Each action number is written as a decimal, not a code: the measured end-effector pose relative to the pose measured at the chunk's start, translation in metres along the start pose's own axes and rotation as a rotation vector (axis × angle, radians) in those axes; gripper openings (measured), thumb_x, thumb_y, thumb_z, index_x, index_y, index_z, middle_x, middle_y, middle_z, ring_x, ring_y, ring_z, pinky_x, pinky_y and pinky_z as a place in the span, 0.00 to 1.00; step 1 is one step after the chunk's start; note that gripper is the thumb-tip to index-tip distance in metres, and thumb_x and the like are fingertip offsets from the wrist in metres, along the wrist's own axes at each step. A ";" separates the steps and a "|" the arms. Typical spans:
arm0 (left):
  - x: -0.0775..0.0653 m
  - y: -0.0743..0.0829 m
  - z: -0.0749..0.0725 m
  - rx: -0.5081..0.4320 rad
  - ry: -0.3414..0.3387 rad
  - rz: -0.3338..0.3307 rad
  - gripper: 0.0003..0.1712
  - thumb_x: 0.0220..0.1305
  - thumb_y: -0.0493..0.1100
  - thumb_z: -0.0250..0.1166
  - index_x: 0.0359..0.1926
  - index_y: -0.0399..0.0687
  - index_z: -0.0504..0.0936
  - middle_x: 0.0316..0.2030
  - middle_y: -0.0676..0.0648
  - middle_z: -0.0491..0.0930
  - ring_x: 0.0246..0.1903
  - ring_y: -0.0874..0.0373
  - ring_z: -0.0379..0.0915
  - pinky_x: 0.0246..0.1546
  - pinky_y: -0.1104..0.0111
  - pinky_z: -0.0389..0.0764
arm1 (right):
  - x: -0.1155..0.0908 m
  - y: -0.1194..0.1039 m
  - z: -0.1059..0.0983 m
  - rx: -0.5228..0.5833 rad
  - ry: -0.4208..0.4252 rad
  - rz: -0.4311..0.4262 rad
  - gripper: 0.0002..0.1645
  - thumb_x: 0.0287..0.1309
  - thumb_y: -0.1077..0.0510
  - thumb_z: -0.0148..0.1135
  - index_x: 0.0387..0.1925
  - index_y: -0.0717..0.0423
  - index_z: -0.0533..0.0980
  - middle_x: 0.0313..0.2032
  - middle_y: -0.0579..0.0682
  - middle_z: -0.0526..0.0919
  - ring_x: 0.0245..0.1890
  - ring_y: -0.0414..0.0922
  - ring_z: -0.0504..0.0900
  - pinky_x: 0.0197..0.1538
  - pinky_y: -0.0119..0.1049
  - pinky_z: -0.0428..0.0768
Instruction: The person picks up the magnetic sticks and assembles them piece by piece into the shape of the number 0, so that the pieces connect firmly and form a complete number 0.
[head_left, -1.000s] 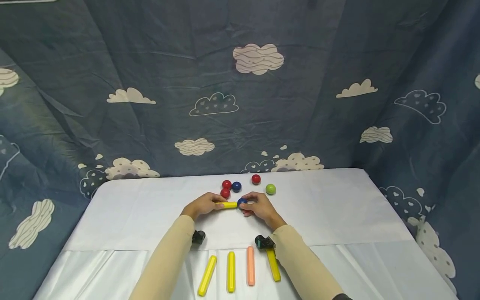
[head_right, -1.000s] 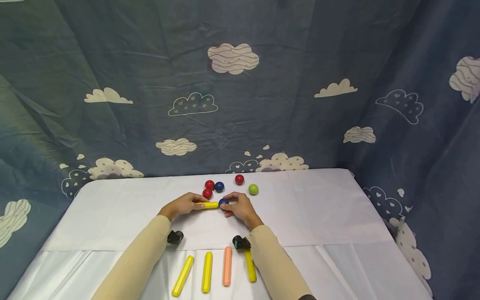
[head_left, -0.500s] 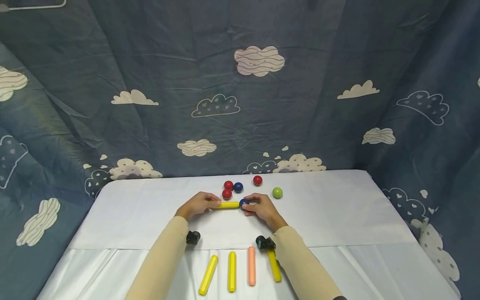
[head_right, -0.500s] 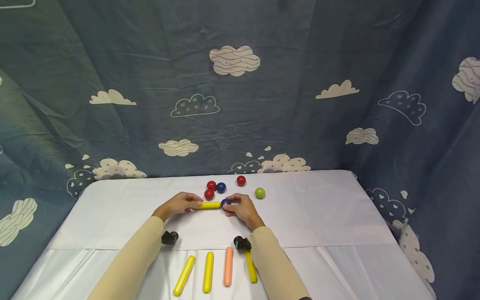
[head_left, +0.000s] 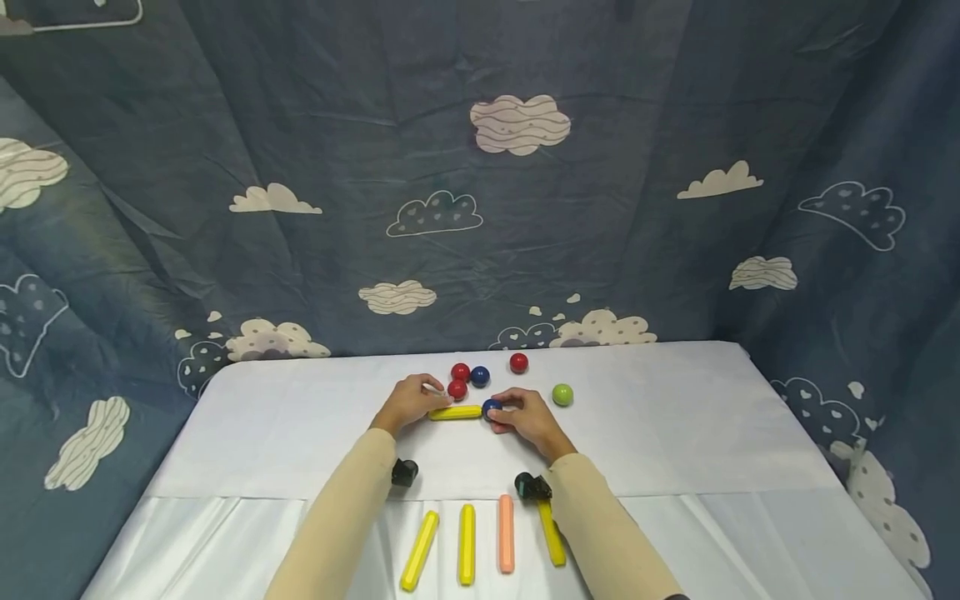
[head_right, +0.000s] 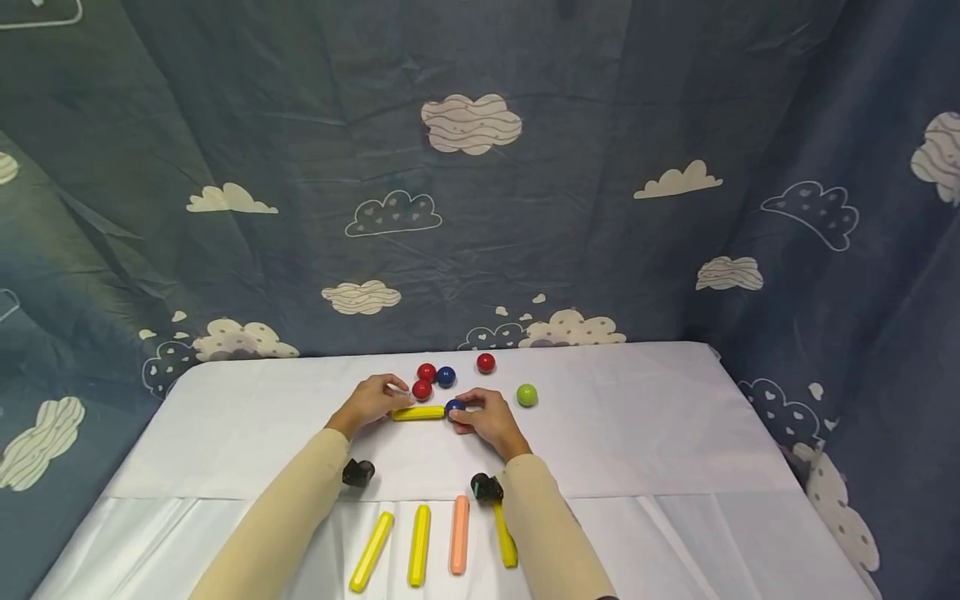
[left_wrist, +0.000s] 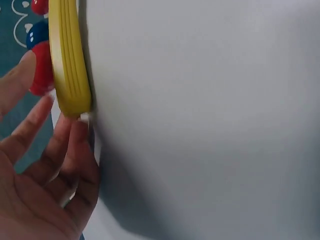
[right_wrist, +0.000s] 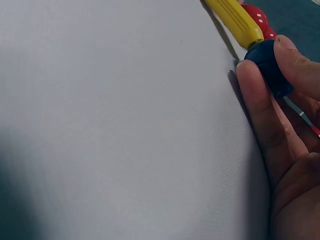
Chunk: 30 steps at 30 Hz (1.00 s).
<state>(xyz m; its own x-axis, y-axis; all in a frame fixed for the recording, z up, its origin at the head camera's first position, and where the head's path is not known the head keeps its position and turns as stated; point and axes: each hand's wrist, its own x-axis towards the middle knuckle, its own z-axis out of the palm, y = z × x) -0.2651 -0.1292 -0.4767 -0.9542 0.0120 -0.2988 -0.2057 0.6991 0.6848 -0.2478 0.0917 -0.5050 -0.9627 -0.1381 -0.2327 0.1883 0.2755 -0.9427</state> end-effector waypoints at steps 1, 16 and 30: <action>0.001 0.004 0.001 0.009 0.014 -0.005 0.21 0.55 0.54 0.71 0.45 0.48 0.81 0.36 0.46 0.78 0.36 0.53 0.72 0.38 0.64 0.75 | 0.000 0.000 -0.001 0.003 -0.002 -0.009 0.19 0.55 0.64 0.68 0.50 0.64 0.78 0.47 0.59 0.81 0.29 0.40 0.83 0.39 0.32 0.82; -0.003 0.031 0.010 0.120 0.088 -0.057 0.27 0.53 0.59 0.72 0.46 0.47 0.76 0.38 0.45 0.77 0.38 0.51 0.71 0.38 0.61 0.72 | 0.002 0.001 0.002 0.009 -0.009 -0.030 0.19 0.56 0.65 0.67 0.50 0.64 0.77 0.48 0.60 0.80 0.29 0.41 0.83 0.36 0.33 0.83; 0.000 0.027 0.018 0.150 0.082 -0.042 0.21 0.58 0.55 0.69 0.45 0.47 0.78 0.35 0.47 0.79 0.36 0.53 0.71 0.39 0.63 0.73 | -0.002 0.002 0.000 0.029 -0.024 -0.014 0.19 0.56 0.66 0.67 0.50 0.65 0.77 0.45 0.60 0.81 0.29 0.41 0.83 0.36 0.34 0.83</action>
<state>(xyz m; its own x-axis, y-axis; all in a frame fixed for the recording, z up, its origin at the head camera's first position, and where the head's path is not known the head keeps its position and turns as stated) -0.2669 -0.0970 -0.4700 -0.9612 -0.0738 -0.2658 -0.2171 0.7968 0.5639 -0.2450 0.0924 -0.5064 -0.9602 -0.1650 -0.2253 0.1811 0.2461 -0.9522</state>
